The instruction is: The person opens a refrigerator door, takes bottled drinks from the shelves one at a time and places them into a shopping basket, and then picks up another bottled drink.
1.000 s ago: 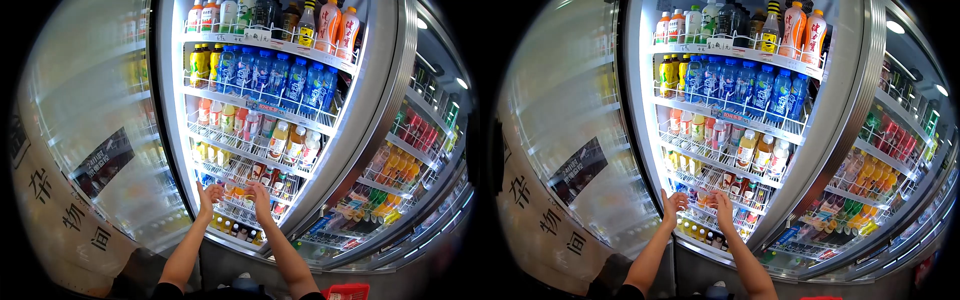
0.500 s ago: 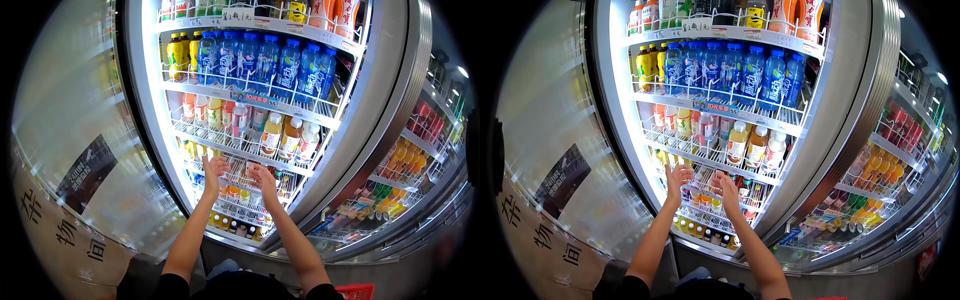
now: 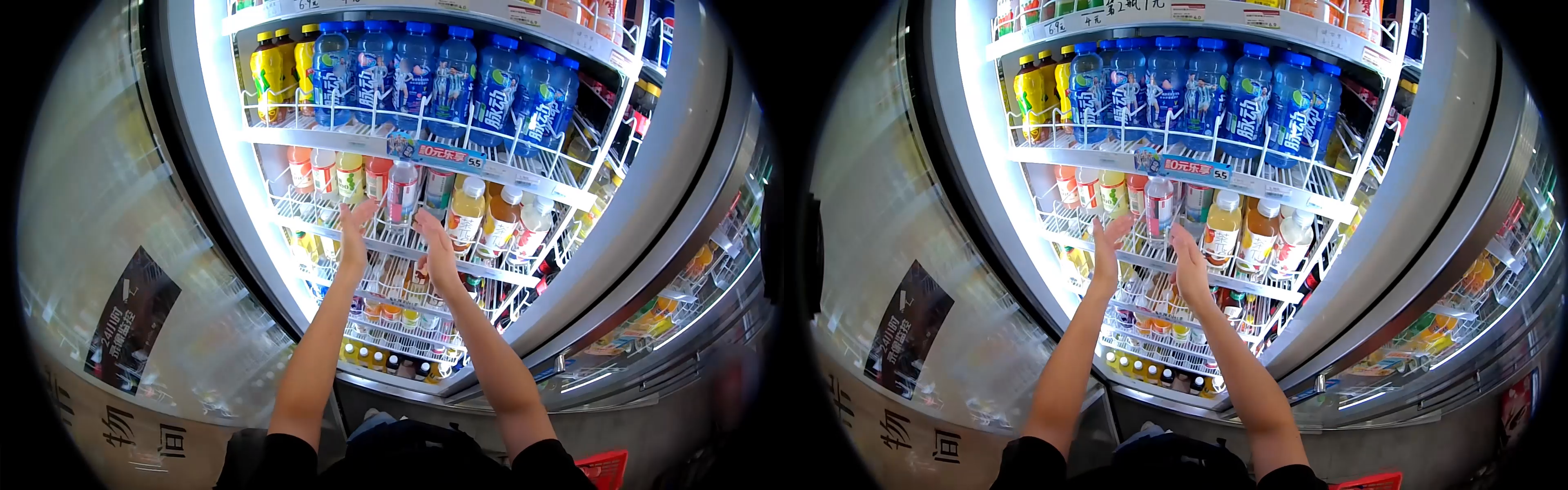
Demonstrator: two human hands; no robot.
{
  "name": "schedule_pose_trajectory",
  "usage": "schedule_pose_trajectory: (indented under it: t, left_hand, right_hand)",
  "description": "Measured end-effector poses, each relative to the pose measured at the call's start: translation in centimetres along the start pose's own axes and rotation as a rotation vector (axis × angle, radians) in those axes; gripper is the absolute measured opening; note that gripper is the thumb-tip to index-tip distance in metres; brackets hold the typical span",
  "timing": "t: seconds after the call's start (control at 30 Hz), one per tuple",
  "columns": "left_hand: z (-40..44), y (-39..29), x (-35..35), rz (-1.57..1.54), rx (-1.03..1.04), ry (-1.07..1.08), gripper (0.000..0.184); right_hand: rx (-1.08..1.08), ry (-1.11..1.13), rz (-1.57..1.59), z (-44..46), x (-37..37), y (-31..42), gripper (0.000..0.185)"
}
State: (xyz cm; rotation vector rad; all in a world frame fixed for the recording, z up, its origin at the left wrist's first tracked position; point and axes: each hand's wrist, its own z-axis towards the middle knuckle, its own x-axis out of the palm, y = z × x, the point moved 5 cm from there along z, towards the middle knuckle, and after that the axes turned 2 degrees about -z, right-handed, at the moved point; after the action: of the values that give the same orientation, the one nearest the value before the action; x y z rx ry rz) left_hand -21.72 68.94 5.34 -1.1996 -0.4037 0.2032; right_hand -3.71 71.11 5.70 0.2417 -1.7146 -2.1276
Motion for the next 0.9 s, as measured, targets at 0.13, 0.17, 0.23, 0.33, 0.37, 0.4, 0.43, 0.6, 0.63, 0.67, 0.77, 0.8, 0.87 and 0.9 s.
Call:
schedule_pose_trajectory:
  t: [0.13,0.17,0.23,0.33,0.37,0.4,0.43,0.6,0.63,0.67,0.77,0.8,0.87,0.9]
  left_hand:
    - [3.8,0.9,0.2,0.032,0.020,0.017,0.084]
    - [4.4,1.2,0.2,0.043,-0.012,0.019,0.085]
    - [5.5,1.8,0.7,0.032,-0.029,0.038,0.084]
    - [8.3,4.3,0.9,0.004,-0.087,0.118,0.085]
    - [8.4,4.8,1.0,0.101,-0.111,0.171,0.086]
    - [8.3,5.1,1.2,0.198,-0.135,0.225,0.088]
    - [8.4,5.1,1.4,0.186,-0.104,0.253,0.091]
    - [7.1,4.0,0.6,0.150,-0.106,0.195,0.085]
    - [6.7,3.6,0.4,0.088,-0.073,0.212,0.081]
    - [6.2,3.1,0.2,0.027,-0.040,0.230,0.077]
    - [5.1,2.5,-0.4,0.035,0.039,0.230,0.071]
    - [4.7,2.4,-0.4,0.033,0.037,0.238,0.071]
    - [3.8,1.6,-0.5,0.028,0.147,0.261,0.065]
    - [3.3,1.1,-0.6,0.024,0.145,0.267,0.065]
  right_hand:
    - [0.005,-0.061,-0.112,3.5,0.8,0.3,0.059]
    - [0.056,-0.078,-0.140,4.2,0.9,0.0,0.059]
    - [0.016,-0.124,-0.183,5.6,1.2,-1.0,0.059]
    - [0.022,-0.140,-0.217,6.3,0.9,-2.0,0.059]
    - [0.031,-0.147,-0.219,6.3,1.0,-1.9,0.059]
    - [0.040,-0.153,-0.221,6.3,1.1,-1.7,0.059]
    - [0.024,-0.162,-0.193,6.2,1.1,-1.7,0.057]
    - [0.005,-0.221,-0.176,5.3,1.2,-1.9,0.050]
    - [-0.058,-0.208,-0.178,5.0,1.2,-1.7,0.047]
    - [-0.090,-0.203,-0.179,4.7,1.2,-1.6,0.045]
    - [-0.030,-0.178,-0.121,3.2,1.9,-0.7,0.040]
    - [-0.031,-0.186,-0.121,2.9,2.1,-0.5,0.040]
    - [-0.053,-0.166,-0.143,2.2,2.4,-0.3,0.039]
    - [-0.052,-0.173,-0.146,1.9,2.6,-0.3,0.039]
